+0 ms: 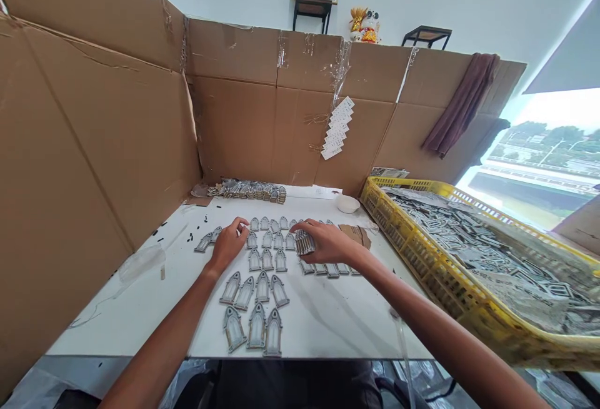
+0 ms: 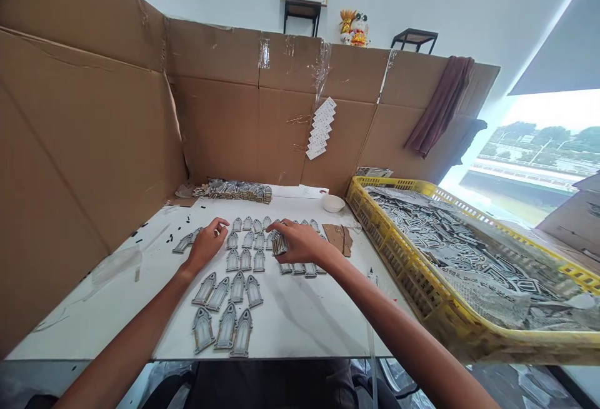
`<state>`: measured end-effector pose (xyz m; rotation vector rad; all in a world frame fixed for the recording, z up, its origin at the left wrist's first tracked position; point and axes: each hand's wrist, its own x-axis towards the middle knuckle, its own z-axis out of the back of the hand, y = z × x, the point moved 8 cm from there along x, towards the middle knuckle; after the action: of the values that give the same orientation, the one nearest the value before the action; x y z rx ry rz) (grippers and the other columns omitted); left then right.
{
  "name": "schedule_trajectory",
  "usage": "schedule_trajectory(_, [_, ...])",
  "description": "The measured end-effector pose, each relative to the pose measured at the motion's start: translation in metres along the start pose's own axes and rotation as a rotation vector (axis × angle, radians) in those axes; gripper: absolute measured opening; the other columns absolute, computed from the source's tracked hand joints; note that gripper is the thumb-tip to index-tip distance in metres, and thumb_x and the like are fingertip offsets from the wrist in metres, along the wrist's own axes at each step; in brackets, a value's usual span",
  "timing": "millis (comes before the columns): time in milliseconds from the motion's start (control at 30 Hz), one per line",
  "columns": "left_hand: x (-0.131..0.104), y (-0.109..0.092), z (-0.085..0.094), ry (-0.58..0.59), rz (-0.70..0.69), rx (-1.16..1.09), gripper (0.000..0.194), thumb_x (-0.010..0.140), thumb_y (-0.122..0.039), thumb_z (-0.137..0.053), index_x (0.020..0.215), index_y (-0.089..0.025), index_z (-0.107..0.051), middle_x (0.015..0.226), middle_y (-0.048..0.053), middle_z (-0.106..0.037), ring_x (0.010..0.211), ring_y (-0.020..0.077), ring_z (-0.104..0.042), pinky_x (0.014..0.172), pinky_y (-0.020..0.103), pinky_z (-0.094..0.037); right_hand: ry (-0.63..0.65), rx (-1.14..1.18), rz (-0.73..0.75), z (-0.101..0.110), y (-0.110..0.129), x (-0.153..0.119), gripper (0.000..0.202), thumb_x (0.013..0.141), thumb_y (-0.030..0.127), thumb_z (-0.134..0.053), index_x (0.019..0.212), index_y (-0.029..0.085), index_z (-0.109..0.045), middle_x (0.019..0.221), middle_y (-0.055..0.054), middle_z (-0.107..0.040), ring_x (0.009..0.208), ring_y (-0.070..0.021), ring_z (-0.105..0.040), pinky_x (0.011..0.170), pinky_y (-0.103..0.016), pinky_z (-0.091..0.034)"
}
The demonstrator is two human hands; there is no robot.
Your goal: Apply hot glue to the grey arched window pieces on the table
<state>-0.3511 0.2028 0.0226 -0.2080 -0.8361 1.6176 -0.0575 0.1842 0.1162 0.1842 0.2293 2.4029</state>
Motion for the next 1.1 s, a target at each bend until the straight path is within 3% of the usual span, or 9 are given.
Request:
schedule_trajectory(467, [-0.001, -0.002, 0.000, 0.004, 0.012, 0.012, 0.033, 0.110, -0.041, -0.075, 0.133, -0.018, -0.072, 0.126, 0.009, -0.076, 0.104, 0.0240, -0.077, 0.092, 0.045, -0.068, -0.014, -0.008, 0.005, 0.008, 0.001, -0.003, 0.073, 0.085, 0.027, -0.088, 0.153, 0.026, -0.064, 0.147, -0.011, -0.073, 0.128, -0.0358, -0.073, 0.094, -0.038, -0.050])
schedule_trajectory(767, [0.000, 0.000, 0.000, -0.003, 0.006, 0.014, 0.034, 0.110, -0.041, -0.075, 0.134, -0.018, -0.072, 0.125, 0.009, -0.077, 0.103, 0.0239, -0.077, 0.091, 0.044, -0.068, -0.122, -0.038, 0.028, 0.011, -0.001, -0.003, 0.071, 0.085, 0.028, -0.088, 0.152, 0.030, -0.065, 0.149, -0.008, -0.072, 0.110, -0.0316, -0.078, 0.083, -0.034, -0.052])
schedule_trajectory(933, [0.000, -0.001, 0.001, -0.003, -0.004, 0.013, 0.033, 0.110, -0.042, -0.075, 0.132, -0.017, -0.072, 0.124, 0.009, -0.077, 0.101, 0.0235, -0.077, 0.090, 0.044, -0.068, -0.263, -0.089, 0.096, 0.018, -0.003, -0.005, 0.066, 0.086, 0.028, -0.089, 0.148, 0.029, -0.066, 0.153, -0.009, -0.071, 0.105, -0.0276, -0.080, 0.083, -0.034, -0.057])
schedule_trajectory(1100, [-0.001, -0.002, 0.001, -0.005, -0.005, 0.015, 0.033, 0.110, -0.042, -0.075, 0.131, -0.017, -0.073, 0.122, 0.009, -0.077, 0.099, 0.0230, -0.077, 0.089, 0.043, -0.068, -0.531, -0.187, 0.112, 0.033, -0.008, -0.013, 0.046, 0.096, 0.031, -0.081, 0.140, 0.025, -0.070, 0.171, -0.017, -0.056, 0.117, -0.0320, -0.079, 0.080, -0.036, -0.063])
